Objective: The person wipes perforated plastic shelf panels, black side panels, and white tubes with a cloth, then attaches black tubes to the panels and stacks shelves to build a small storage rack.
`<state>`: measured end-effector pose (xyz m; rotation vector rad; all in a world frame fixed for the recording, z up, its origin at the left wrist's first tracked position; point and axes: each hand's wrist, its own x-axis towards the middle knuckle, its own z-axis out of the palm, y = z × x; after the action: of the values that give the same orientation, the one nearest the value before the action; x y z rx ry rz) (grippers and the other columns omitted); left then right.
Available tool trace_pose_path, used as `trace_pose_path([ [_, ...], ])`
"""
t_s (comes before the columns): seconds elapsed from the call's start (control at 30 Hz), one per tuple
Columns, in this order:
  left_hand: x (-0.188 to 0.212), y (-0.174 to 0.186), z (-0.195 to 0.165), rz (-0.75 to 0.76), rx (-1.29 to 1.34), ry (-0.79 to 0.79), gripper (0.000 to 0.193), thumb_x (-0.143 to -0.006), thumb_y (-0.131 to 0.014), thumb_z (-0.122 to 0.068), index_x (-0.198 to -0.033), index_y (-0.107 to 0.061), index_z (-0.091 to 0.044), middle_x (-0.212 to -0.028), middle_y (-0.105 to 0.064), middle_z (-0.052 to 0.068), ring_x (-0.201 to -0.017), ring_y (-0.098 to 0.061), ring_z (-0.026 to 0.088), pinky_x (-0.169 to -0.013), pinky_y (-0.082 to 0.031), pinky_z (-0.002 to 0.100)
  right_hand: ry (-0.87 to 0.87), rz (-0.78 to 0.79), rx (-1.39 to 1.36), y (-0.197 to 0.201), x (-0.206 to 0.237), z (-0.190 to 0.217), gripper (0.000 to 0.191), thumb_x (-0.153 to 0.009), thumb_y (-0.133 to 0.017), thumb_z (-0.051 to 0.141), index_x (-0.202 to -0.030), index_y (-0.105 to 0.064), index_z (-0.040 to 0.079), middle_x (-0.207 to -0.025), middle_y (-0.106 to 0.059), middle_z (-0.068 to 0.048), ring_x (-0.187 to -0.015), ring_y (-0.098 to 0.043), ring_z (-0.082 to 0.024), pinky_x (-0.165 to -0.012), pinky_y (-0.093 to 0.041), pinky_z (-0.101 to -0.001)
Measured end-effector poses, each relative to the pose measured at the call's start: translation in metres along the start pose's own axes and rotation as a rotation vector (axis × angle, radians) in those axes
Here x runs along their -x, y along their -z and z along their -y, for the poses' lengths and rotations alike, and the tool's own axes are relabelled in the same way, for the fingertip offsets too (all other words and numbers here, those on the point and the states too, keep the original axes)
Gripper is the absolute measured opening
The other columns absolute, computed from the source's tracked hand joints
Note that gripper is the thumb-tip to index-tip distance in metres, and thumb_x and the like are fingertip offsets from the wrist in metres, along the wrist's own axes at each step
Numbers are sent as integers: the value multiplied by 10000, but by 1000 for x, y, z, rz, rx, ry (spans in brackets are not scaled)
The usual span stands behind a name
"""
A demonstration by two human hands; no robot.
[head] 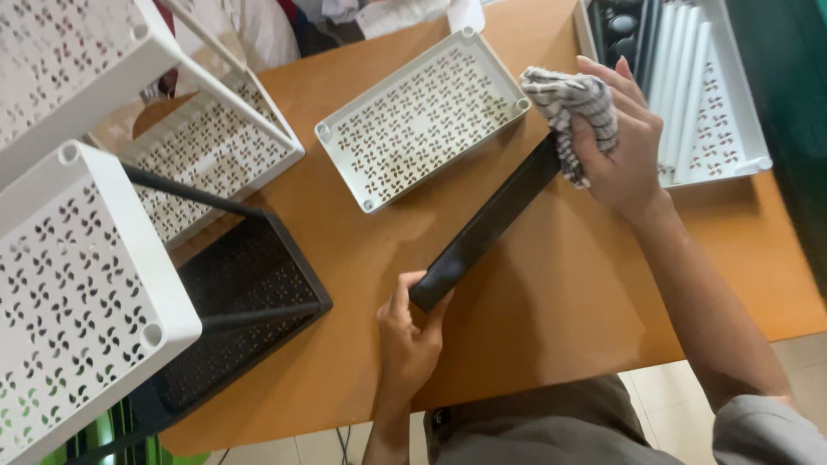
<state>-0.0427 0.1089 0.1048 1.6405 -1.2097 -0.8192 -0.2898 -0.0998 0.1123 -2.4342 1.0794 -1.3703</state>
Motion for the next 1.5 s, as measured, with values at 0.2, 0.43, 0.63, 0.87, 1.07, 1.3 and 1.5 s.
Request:
trace_pose_path([
  [0.2,-6,2,2,-10,94,3,205,-926,-764,-119,-1049,-627,-30,-824,-699,44,-766,-609,105,-700,-518,259,-169,-185,-296,-9,8,-9,276,-1190,-520,149,-1279,-639,-84,-1351,-684,-218,-1319,-640,-257,-1139,-480,-468],
  [0.43,-2,-4,33,-85,234,29,219,-902,-768,-62,-1064,-625,-28,-923,-645,-4,-856,-572,73,-775,-487,228,-773,-190,-1071,-16,13,-61,372,-1092,-491,372,-1206,-678,71,-1042,-731,-37,-830,-634,-99,-674,-476,-252],
  [0.63,5,-3,65,-43,320,1,223,-910,-789,-19,-1066,-629,-22,-918,-604,-19,-818,-528,63,-720,-447,212,-826,-203,-1303,-9,13,-87,305,-1102,-542,291,-1251,-626,38,-1096,-706,-18,-988,-678,-105,-878,-559,-272],
  [0.87,-29,16,3,371,-44,-309,443,-808,-868,-109,-1201,-681,-28,-1080,-757,99,-1000,-691,155,-898,-552,300,-615,-36,-941,98,-38,11,317,-1074,-531,266,-1249,-644,28,-995,-727,-43,-709,-625,-108,-592,-479,-265],
  [1.07,-45,-13,-97,299,-189,-409,565,-781,-902,-236,-1224,-614,-36,-1092,-744,142,-982,-735,222,-870,-577,350,-123,120,-371,106,-57,95,228,-1052,-593,155,-1197,-686,6,-1142,-714,-140,-992,-685,-232,-868,-577,-374],
  [1.3,-54,-9,-138,233,30,-555,403,-857,-780,-64,-1211,-605,22,-1012,-756,125,-892,-752,195,-805,-591,323,466,103,-133,97,-66,118,413,-814,-774,189,-1184,-681,29,-1291,-670,-196,-1262,-560,-526,-1119,-439,-573],
  [1.5,-42,-19,-120,-10,118,-524,333,-946,-781,-71,-1216,-614,27,-1027,-781,101,-858,-777,173,-765,-622,275,32,122,141,99,-69,91,374,-951,-669,14,-1322,-665,-36,-1389,-640,-189,-1522,-518,-418,-1249,-434,-510],
])
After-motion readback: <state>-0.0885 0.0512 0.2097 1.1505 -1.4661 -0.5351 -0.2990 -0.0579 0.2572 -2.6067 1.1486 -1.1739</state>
